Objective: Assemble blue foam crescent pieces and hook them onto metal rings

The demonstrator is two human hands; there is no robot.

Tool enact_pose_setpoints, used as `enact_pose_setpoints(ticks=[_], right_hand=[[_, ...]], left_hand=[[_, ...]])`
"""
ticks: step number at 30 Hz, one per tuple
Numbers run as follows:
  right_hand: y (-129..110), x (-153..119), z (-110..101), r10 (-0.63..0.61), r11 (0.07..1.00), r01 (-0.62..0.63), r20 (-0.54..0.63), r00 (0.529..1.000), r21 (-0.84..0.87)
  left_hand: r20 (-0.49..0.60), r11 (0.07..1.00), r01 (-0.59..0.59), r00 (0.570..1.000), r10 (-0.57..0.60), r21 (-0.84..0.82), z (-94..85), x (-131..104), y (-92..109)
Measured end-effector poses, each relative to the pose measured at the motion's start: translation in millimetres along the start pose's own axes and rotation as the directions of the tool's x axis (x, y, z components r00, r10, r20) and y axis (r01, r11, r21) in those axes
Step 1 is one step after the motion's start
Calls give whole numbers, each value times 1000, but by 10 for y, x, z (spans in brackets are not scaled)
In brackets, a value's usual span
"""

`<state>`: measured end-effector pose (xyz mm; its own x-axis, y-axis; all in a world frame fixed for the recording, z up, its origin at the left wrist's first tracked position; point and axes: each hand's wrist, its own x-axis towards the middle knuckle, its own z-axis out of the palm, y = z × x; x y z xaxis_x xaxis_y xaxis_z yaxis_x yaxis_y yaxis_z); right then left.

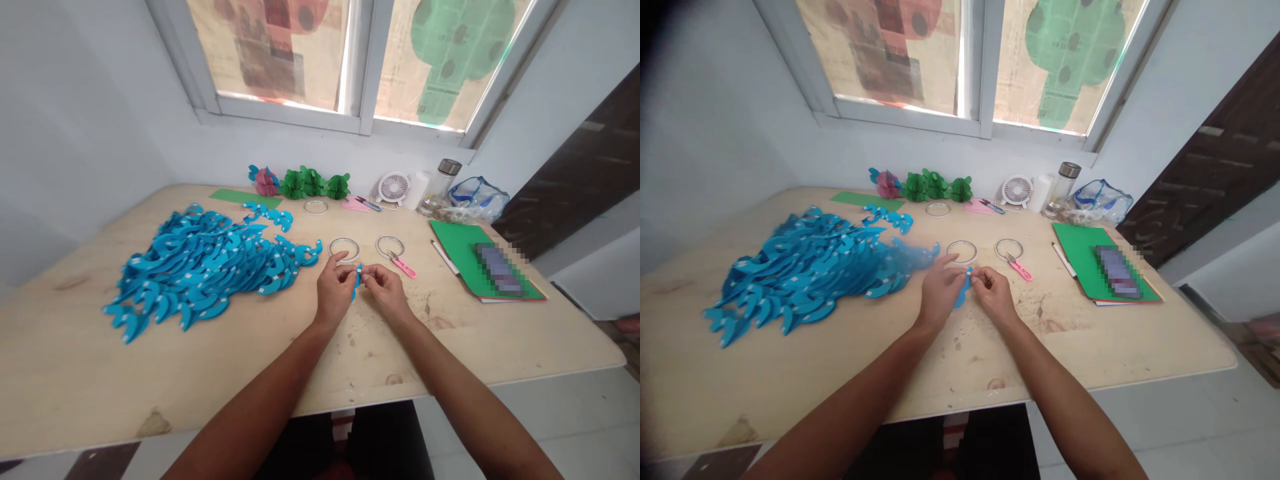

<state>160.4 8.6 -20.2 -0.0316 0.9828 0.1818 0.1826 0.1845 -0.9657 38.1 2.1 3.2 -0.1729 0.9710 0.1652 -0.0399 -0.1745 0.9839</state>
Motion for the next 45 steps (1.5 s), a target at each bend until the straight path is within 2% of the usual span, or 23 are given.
enact_pose_setpoints(ticks=[15,23,32,41,45], right_hand=[[34,3,10,7,1000,-7,10,1000,15],[-16,-9,9,19,999,-21,30,999,41],[21,2,9,4,1000,-4,7,1000,28],[18,6,17,19,999,-20,8,1000,35],[30,10,18,27,999,-27,11,1000,39]], left_hand=[[3,999,-30,1000,30,36,-14,1,-36],[-29,1000,22,999,-22,-4,-15,23,-104],[-9,999,-15,1000,16,39,-7,-7,12],[-21,983,-111,993,115,148,-15,-9,-64],[-14,980,-117,993,121,159,-20,-10,-45]])
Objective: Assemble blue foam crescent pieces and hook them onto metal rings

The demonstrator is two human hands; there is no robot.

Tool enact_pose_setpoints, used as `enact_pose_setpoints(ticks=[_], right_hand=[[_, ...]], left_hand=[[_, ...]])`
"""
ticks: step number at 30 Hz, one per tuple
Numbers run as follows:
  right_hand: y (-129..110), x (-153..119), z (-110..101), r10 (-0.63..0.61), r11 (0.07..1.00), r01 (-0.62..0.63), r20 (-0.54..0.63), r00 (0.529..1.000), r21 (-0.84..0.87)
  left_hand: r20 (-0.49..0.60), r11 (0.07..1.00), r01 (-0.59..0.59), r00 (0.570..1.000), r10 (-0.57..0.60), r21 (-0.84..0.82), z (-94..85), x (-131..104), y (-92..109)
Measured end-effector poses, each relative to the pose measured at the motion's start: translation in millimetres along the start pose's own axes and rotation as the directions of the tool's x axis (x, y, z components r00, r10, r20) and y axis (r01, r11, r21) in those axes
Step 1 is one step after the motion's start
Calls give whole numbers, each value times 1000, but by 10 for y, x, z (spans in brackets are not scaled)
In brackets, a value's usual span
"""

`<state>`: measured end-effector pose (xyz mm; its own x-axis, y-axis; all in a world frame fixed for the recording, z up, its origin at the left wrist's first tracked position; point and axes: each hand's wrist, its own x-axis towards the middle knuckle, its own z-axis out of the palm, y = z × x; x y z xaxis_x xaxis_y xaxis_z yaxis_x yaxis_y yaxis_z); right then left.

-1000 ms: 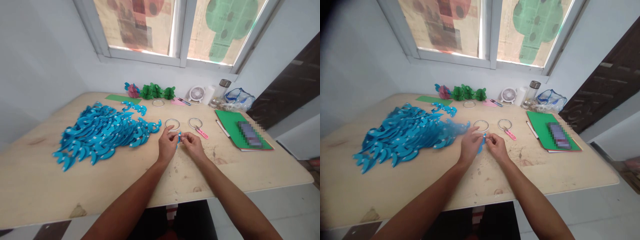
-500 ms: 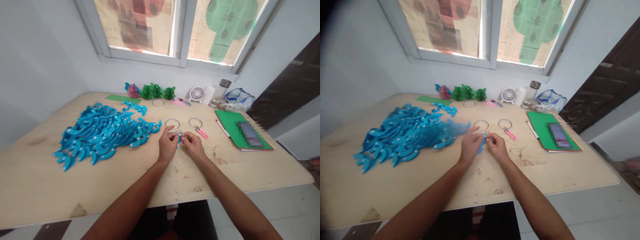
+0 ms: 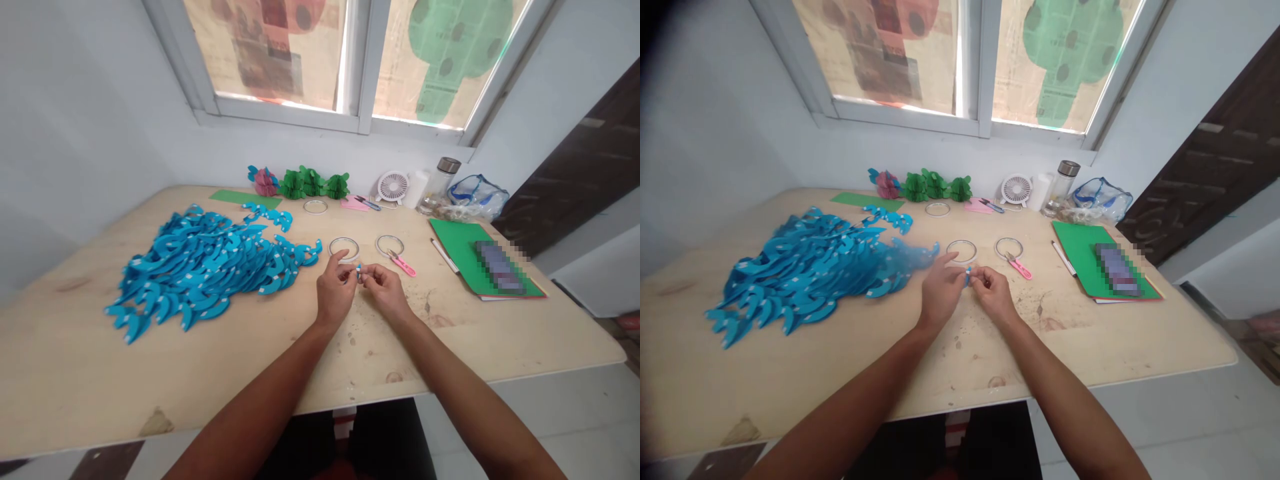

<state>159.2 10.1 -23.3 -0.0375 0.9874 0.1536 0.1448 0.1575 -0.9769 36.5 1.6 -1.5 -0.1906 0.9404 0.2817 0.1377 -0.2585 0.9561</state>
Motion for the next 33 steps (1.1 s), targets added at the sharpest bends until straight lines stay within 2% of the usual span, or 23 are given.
enact_pose_setpoints(ticks=[10,19,33], right_hand=[[9,-1,6,12,1000,-12,-6,1000,15],[16,0,5,13,998,-14,1,1000,54],[9,-3,10,13,999,-12,-15,1000,46]], left_hand=[[-8,997,59,998,-59,-46,11,-3,-14],[-21,999,31,999,-32,-38,8,8,-32],[-20,998,48,999,-49,-51,17,0,-49]])
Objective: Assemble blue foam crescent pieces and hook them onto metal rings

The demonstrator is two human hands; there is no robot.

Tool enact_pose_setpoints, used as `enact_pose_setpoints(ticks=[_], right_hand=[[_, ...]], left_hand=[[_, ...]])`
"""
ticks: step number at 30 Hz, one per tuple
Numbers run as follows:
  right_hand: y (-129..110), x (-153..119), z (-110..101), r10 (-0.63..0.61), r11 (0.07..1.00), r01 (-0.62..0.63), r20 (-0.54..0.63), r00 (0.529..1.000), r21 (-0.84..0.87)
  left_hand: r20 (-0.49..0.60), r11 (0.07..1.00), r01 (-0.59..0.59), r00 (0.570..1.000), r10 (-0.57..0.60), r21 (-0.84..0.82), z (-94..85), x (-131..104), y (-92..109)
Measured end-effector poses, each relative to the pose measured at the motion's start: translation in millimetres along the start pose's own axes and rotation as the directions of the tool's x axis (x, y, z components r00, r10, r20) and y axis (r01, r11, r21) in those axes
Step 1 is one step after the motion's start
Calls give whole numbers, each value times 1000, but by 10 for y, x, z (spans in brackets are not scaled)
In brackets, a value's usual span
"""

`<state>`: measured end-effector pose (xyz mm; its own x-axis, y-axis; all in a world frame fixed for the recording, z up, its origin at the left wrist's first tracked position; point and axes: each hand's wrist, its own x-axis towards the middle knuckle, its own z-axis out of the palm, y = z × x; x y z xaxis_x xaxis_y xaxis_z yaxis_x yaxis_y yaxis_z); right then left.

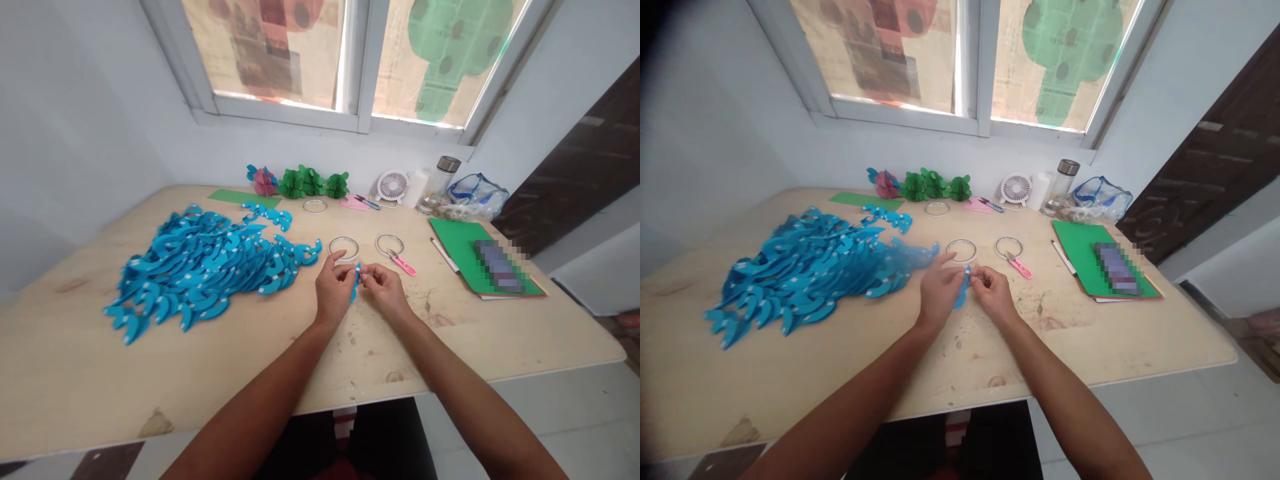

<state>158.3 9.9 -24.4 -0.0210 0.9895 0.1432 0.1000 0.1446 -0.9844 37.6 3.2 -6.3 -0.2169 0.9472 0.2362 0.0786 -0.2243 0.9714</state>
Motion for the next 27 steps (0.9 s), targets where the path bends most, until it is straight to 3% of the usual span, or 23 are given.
enact_pose_setpoints(ticks=[5,13,27], right_hand=[[-18,-5,5,5,1000,-5,2,1000,-2],[-42,-17,8,0,1000,1,12,1000,-3],[-40,-15,14,11,999,-11,1,1000,49]], left_hand=[[-11,1000,27,1000,-27,-2,5,-5,-20],[-13,973,184,982,-187,-140,29,8,-63],[-3,987,138,990,-138,-78,23,-4,-38]])
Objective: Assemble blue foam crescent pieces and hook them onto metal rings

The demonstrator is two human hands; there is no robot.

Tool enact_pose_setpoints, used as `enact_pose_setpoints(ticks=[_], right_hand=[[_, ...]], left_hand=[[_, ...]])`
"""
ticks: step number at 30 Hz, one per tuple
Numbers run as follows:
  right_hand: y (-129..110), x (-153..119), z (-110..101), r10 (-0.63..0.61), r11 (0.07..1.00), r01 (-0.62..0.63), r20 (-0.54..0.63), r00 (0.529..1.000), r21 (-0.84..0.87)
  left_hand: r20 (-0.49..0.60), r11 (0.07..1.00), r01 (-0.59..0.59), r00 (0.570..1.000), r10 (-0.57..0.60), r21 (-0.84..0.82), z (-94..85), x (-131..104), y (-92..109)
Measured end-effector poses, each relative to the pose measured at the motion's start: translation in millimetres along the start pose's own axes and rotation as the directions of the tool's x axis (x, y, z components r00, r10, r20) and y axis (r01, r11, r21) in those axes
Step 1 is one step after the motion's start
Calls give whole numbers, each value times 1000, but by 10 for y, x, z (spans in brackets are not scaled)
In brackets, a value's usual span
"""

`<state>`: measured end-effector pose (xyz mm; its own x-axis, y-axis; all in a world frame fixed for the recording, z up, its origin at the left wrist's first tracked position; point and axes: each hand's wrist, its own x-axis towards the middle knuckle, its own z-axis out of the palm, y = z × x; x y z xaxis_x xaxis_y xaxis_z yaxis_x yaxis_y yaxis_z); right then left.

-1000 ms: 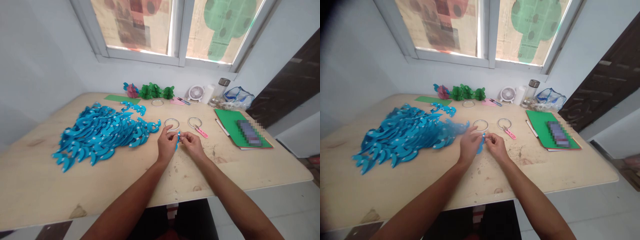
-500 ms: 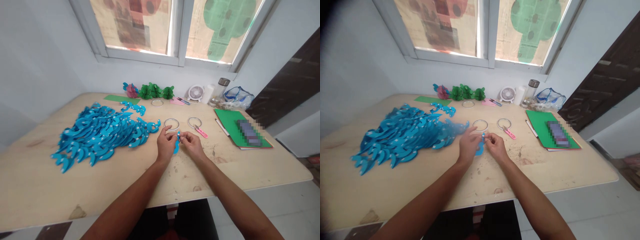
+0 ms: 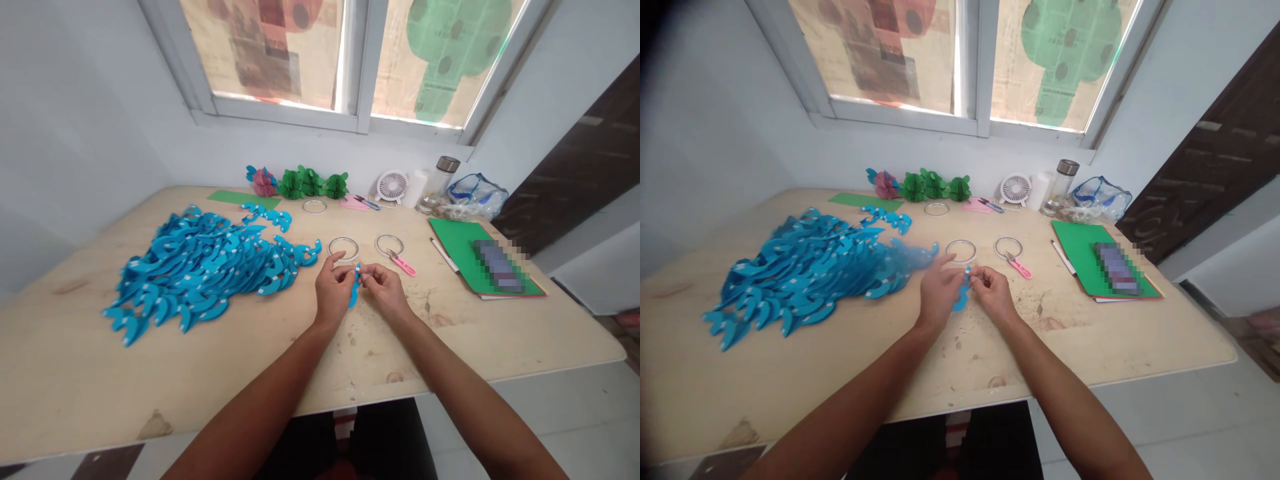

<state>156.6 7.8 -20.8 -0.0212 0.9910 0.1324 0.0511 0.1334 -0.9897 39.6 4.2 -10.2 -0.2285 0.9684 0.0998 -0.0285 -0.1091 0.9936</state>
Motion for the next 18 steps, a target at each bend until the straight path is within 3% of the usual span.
enact_pose_setpoints(ticks=[12,18], right_hand=[[-23,-11,12,5,1000,-5,3,1000,-11],[-11,-11,18,22,1000,-22,10,1000,-9]], left_hand=[[-15,998,-50,999,50,50,-14,0,-6],[-14,982,-149,988,152,118,-23,-20,38]])
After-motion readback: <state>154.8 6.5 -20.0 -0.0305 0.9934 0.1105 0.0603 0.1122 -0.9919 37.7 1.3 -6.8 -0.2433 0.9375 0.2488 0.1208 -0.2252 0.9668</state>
